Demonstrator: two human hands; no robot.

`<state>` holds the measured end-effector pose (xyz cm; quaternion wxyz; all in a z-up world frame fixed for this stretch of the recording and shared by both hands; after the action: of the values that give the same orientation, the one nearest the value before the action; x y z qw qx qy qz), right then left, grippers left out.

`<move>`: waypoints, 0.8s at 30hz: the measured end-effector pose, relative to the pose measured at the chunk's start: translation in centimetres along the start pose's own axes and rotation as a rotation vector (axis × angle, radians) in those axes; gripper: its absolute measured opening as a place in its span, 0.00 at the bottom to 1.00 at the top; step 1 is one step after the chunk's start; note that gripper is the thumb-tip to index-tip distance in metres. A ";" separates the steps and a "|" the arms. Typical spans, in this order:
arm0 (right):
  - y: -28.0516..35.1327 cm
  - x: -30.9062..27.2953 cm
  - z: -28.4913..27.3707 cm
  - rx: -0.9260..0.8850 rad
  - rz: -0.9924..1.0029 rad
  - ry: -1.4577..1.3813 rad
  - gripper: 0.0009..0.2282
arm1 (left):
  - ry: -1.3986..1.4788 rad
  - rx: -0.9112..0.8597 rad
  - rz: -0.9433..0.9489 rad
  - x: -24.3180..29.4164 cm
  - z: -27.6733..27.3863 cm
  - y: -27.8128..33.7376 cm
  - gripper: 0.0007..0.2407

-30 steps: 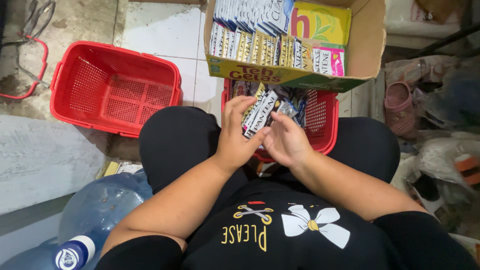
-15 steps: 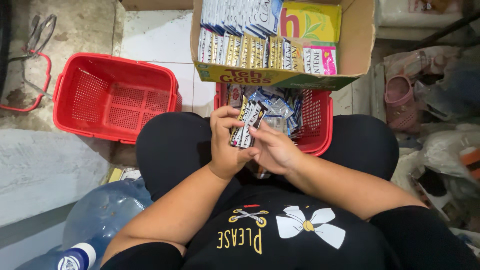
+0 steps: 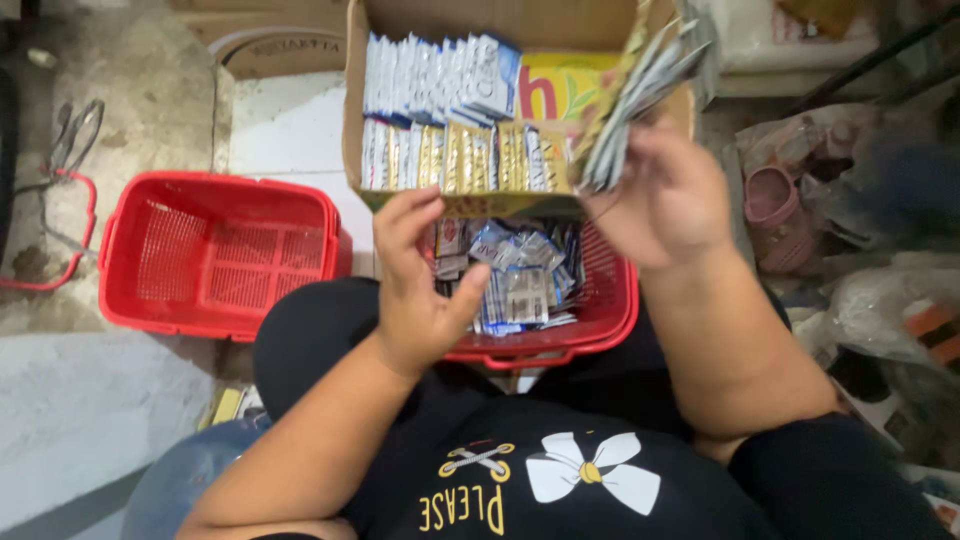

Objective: The person organizes various shampoo sachets by picking them from a red basket and placing them into partitioned sections of a cardboard box.

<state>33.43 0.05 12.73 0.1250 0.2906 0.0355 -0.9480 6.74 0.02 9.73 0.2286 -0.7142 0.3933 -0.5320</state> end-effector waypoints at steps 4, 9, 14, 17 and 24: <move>-0.1 -3.4 -1.2 0.167 -0.116 0.147 0.23 | -0.075 -0.200 -0.013 -1.2 1.2 -6.4 0.22; -0.7 -5.0 -4.4 0.300 -0.086 0.328 0.24 | -0.148 -0.535 -0.044 -6.2 5.5 -11.7 0.16; -0.6 -7.3 -7.8 0.203 -0.023 0.359 0.05 | -0.252 -0.873 -0.185 -11.0 12.6 -14.9 0.17; -1.3 -7.6 -9.1 0.246 0.011 0.399 0.06 | -0.401 -1.171 -0.202 -12.4 16.5 -15.9 0.18; -2.5 -6.7 -9.3 0.221 0.158 0.384 0.06 | -0.675 -1.484 -0.094 -13.1 22.4 -15.7 0.19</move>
<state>43.14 5.25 8.78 0.1573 0.4792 -0.0684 -0.8608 31.14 17.70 6.44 -0.2202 -0.8172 0.5228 0.1019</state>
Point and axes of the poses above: each hand's wrist, its own y-axis away from the middle knuckle, its own z-axis out of the palm, x = y × z, the point moved 1 cm from there along -y, towards the middle knuckle, and after that the axes turned 11 degrees about z, right-handed, at the moved point
